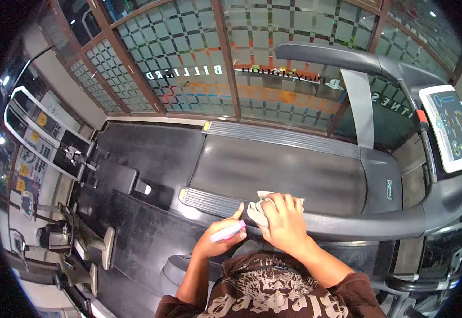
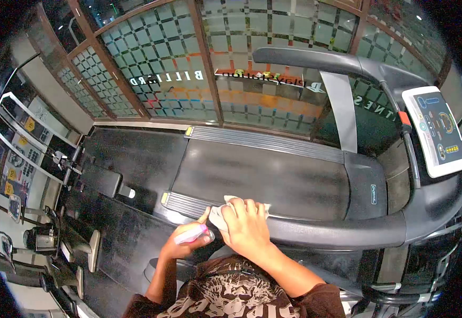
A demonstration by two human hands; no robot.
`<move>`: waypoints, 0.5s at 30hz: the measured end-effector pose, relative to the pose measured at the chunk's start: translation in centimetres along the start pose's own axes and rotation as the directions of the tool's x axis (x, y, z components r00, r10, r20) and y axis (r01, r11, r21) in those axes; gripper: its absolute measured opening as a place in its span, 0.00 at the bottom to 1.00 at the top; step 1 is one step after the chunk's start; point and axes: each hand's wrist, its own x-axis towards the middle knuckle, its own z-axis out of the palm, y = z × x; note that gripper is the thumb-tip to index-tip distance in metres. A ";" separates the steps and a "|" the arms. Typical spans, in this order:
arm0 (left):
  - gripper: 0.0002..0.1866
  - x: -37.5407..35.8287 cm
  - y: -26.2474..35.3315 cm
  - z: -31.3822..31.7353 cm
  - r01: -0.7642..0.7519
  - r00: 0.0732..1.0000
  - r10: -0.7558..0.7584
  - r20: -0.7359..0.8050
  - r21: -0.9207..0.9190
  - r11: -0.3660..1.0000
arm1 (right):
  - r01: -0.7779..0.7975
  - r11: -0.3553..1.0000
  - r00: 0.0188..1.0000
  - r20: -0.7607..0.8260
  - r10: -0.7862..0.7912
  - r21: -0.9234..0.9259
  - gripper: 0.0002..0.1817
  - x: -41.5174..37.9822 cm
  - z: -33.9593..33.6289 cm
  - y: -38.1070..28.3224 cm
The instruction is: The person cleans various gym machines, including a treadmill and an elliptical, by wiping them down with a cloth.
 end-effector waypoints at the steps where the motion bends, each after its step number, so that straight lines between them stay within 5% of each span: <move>1: 0.08 0.0 -0.2 0.1 -0.012 0.999 0.011 -0.050 -0.022 1.000 | 0.020 1.000 1.000 0.012 -0.020 0.006 0.28 -0.1 -0.7 0.1; 4: 0.11 0.3 -0.6 0.3 -0.005 0.981 -0.003 -0.196 -0.042 0.999 | 0.029 0.999 0.999 0.032 -0.028 -0.044 0.26 -2.0 -4.1 1.7; 6: 0.14 0.9 -2.8 0.2 -0.068 0.969 0.056 -0.240 -0.041 0.997 | -0.117 0.985 0.990 0.060 0.126 -0.125 0.23 -3.7 -7.2 3.3; 10: 0.15 1.9 -2.6 -0.4 -0.058 0.975 0.066 -0.214 0.044 0.997 | -0.409 0.883 0.911 -0.157 0.381 -0.230 0.22 -7.3 -10.7 6.2; 11: 0.15 2.0 -2.3 -0.6 -0.038 0.979 0.054 -0.195 0.084 0.996 | -0.439 0.888 0.893 -0.177 0.414 -0.139 0.22 -7.6 -10.4 6.4; 14: 0.16 2.1 -2.0 -0.5 -0.072 0.977 0.086 -0.197 0.077 0.994 | -0.320 0.828 0.947 -0.171 0.271 -0.460 0.20 -6.0 -7.6 4.0; 15: 0.17 2.1 -2.5 -0.4 -0.077 0.975 0.090 -0.202 0.070 0.995 | -0.314 0.857 0.948 -0.187 0.258 -0.410 0.19 -5.8 -6.1 3.4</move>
